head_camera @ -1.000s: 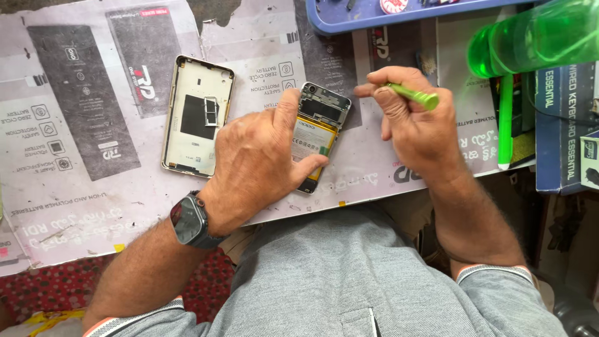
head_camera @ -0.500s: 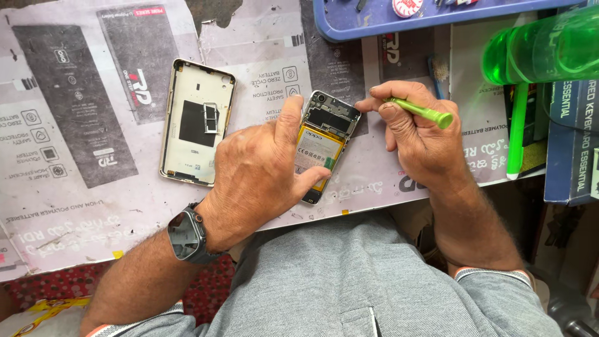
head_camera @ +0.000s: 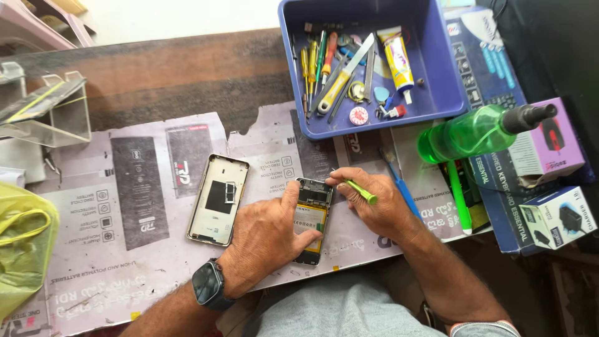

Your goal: The person cleans a mobile phone screen with a toothbrush, removes the back cover, and uses a green screwdriver and a small blade to disassemble the internal components while the device is on a repair bench.

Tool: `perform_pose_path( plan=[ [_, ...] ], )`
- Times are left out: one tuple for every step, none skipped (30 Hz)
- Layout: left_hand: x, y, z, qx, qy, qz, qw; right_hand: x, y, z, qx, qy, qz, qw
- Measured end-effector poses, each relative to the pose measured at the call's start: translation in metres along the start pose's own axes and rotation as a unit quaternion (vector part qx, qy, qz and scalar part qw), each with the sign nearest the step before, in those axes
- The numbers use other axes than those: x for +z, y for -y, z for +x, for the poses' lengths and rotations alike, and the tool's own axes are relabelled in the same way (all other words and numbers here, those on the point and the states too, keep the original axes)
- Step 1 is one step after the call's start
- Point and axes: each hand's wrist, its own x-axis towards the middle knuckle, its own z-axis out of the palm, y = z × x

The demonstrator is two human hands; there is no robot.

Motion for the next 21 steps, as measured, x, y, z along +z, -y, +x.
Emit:
perform_pose_path(
  plan=[
    [0.001, 0.0, -0.001, -0.004, 0.002, 0.0, 1.0, 0.0, 0.0, 0.001, -0.003, 0.0, -0.004, 1.0],
    [0.001, 0.0, -0.001, 0.0, -0.007, 0.005, 1.0, 0.001, -0.001, 0.002, -0.006, 0.0, -0.008, 1.0],
    [0.003, 0.0, -0.002, 0.002, -0.013, 0.009, 1.0, 0.002, -0.001, 0.001, -0.005, 0.003, -0.01, 1.0],
    [0.004, 0.0, -0.003, 0.003, -0.019, 0.012, 1.0, 0.002, -0.002, 0.0, -0.006, 0.0, -0.012, 1.0],
    [0.004, 0.0, -0.004, 0.006, -0.025, 0.014, 1.0, 0.003, -0.002, 0.0, -0.008, -0.001, -0.013, 1.0],
    [0.005, 0.0, -0.004, 0.01, -0.031, 0.017, 0.999, 0.004, -0.002, 0.001, -0.01, -0.003, -0.014, 1.0],
    [0.005, 0.0, -0.004, 0.014, -0.037, 0.018, 0.999, 0.004, -0.003, 0.001, -0.008, -0.006, -0.014, 1.0],
    [0.004, 0.0, -0.004, 0.016, -0.034, 0.018, 0.999, 0.005, -0.003, 0.001, -0.007, -0.008, -0.014, 1.0],
    [0.003, 0.001, -0.005, 0.018, -0.031, 0.019, 0.999, 0.004, -0.004, 0.001, -0.006, -0.012, -0.015, 1.0],
    [0.003, 0.001, -0.004, 0.021, -0.028, 0.019, 0.999, 0.003, -0.004, 0.002, -0.047, -0.02, -0.017, 0.999],
    [0.002, 0.001, -0.004, 0.016, -0.019, 0.014, 1.0, 0.002, -0.005, 0.002, -0.088, -0.028, -0.018, 0.996],
    [0.001, 0.001, -0.004, 0.011, -0.01, 0.008, 1.0, 0.001, -0.004, 0.002, -0.128, -0.035, -0.02, 0.991],
    [0.0, 0.001, -0.003, 0.006, -0.002, 0.004, 1.0, 0.0, -0.002, 0.002, -0.144, -0.039, -0.041, 0.988],
    [-0.001, 0.001, -0.003, 0.006, -0.002, 0.001, 1.0, -0.003, 0.001, 0.002, -0.159, -0.044, -0.062, 0.984],
    [-0.002, 0.001, -0.003, 0.006, -0.002, -0.002, 1.0, -0.005, 0.004, 0.001, -0.175, -0.049, -0.082, 0.98],
    [-0.002, 0.001, -0.003, 0.006, -0.002, -0.005, 1.0, -0.006, 0.008, 0.002, -0.17, -0.042, -0.084, 0.981],
    [-0.003, 0.001, -0.003, 0.01, -0.005, -0.009, 1.0, -0.007, 0.011, 0.001, -0.164, -0.035, -0.085, 0.982],
    [-0.003, 0.001, -0.002, 0.013, -0.008, -0.013, 1.0, -0.007, 0.014, 0.001, -0.157, -0.027, -0.086, 0.983],
    [-0.004, 0.001, -0.003, 0.016, -0.007, -0.018, 1.0, -0.009, 0.016, -0.001, -0.165, -0.031, -0.091, 0.982],
    [-0.004, 0.002, -0.002, 0.016, -0.017, -0.023, 0.999, -0.011, 0.016, 0.0, -0.174, -0.035, -0.096, 0.979],
    [-0.004, 0.003, -0.003, 0.016, -0.022, -0.032, 0.999, -0.011, 0.015, -0.002, -0.176, -0.037, -0.101, 0.978]
  ],
)
